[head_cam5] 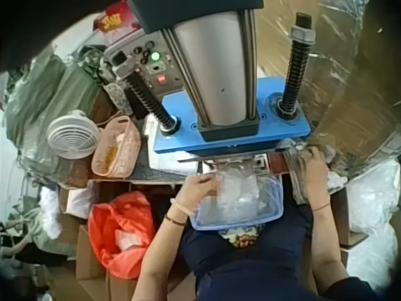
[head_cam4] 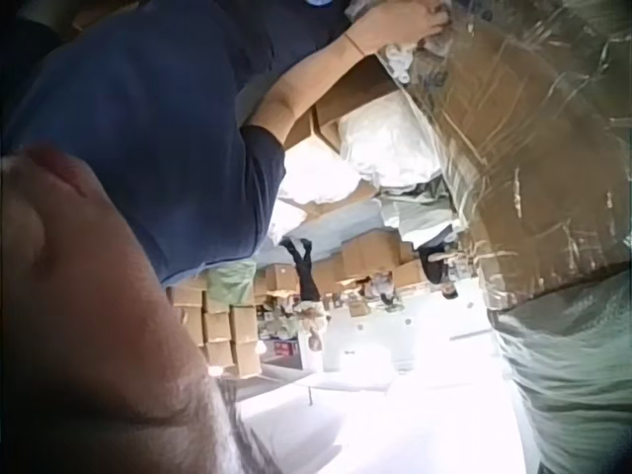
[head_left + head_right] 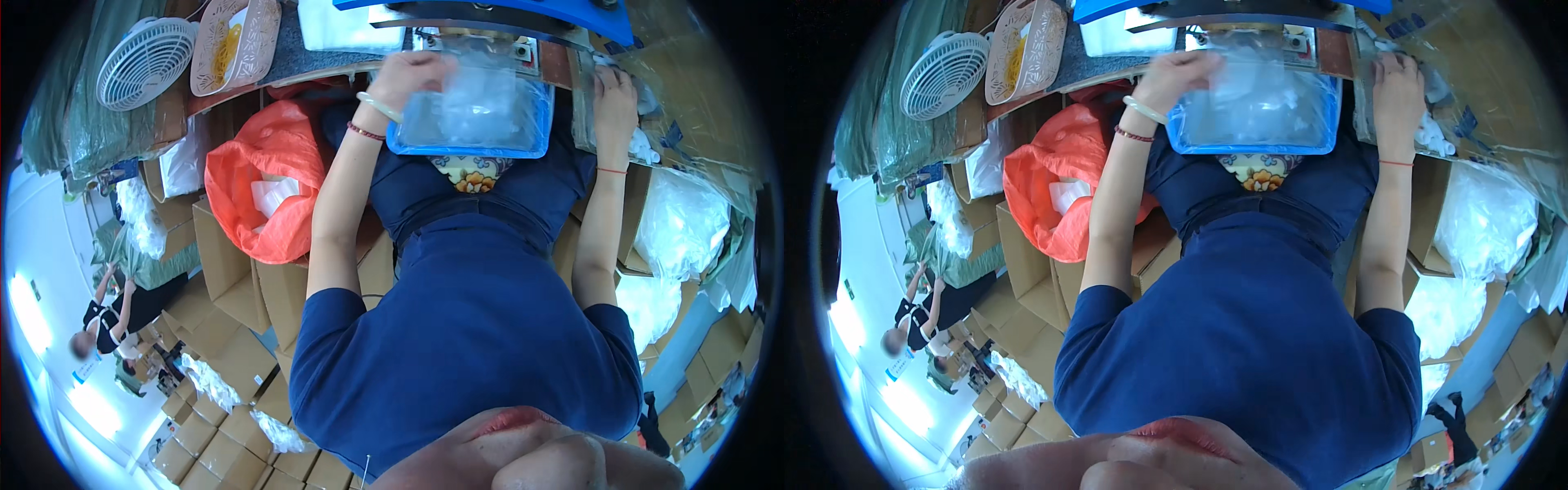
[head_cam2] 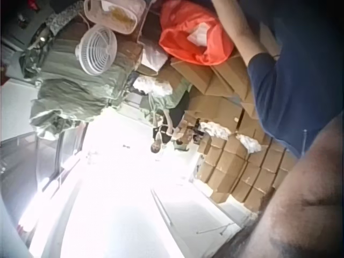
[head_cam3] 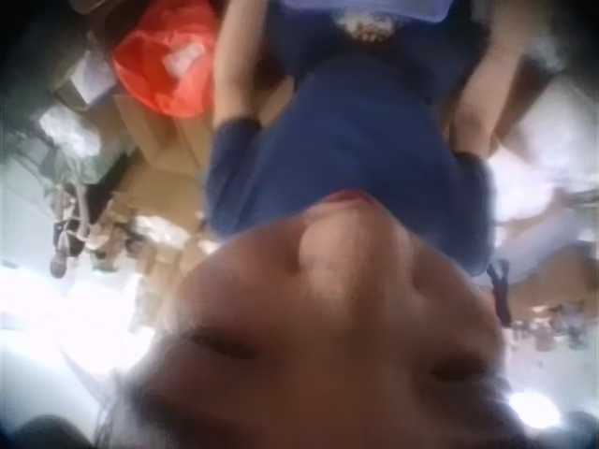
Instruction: The recorder is using a heat sealer to seal plastic bags containing small items at a workbench.
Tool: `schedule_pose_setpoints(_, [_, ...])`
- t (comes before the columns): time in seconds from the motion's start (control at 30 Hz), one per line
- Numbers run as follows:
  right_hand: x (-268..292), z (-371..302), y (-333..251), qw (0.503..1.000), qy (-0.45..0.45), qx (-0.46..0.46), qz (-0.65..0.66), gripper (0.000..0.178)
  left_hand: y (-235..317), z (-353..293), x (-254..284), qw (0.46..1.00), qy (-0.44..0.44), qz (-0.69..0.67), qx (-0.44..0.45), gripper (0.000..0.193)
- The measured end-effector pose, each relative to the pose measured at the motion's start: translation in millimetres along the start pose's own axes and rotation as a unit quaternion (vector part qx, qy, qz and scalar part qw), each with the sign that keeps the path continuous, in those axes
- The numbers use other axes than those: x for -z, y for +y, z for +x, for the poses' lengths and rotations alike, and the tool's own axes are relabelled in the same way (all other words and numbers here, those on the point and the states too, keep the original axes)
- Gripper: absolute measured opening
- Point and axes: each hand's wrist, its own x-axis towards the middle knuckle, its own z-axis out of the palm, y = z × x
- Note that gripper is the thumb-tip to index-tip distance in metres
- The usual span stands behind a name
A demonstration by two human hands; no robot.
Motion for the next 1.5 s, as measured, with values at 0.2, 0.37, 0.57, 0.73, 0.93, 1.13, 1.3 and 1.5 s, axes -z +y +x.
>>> schedule_pose_setpoints(0.2, [10, 2, -12, 0.985, 0.042, 0.004, 0.168, 0.027, -19, -3, 75, 0.721, 0.177, 0.59, -0.318, 0.045])
schedule_pose_setpoints(0.37, [41, -5, -25, 0.97, 0.063, -0.044, 0.23, 0.03, -36, -23, 89, 0.7, 0.267, 0.543, -0.38, 0.019])
schedule_pose_setpoints(0.57, [80, -34, -74, 0.899, -0.069, 0.016, 0.432, 0.03, 3, -67, 30, 0.934, 0.221, 0.216, -0.18, 0.018])
schedule_pose_setpoints(0.73, [120, -16, -120, 0.815, -0.083, 0.096, 0.565, 0.028, 27, -85, -5, 0.97, 0.145, 0.123, -0.15, 0.021])
schedule_pose_setpoints(0.93, [129, 12, -114, 0.832, -0.115, 0.201, 0.505, 0.023, 34, -80, -28, 0.981, 0.019, 0.14, -0.135, 0.019])
schedule_pose_setpoints(1.13, [98, 25, -102, 0.827, -0.247, 0.294, 0.411, 0.027, 12, -59, -27, 0.987, -0.135, -0.039, 0.074, 0.021])
schedule_pose_setpoints(1.3, [90, 30, -80, 0.917, -0.156, 0.128, 0.344, 0.026, -3, -11, -34, 0.958, -0.101, -0.258, 0.081, 0.024])
schedule_pose_setpoints(1.5, [67, 8, -84, 0.842, -0.195, -0.028, 0.503, 0.025, -2, -25, -40, 0.978, -0.104, -0.16, 0.082, 0.026])
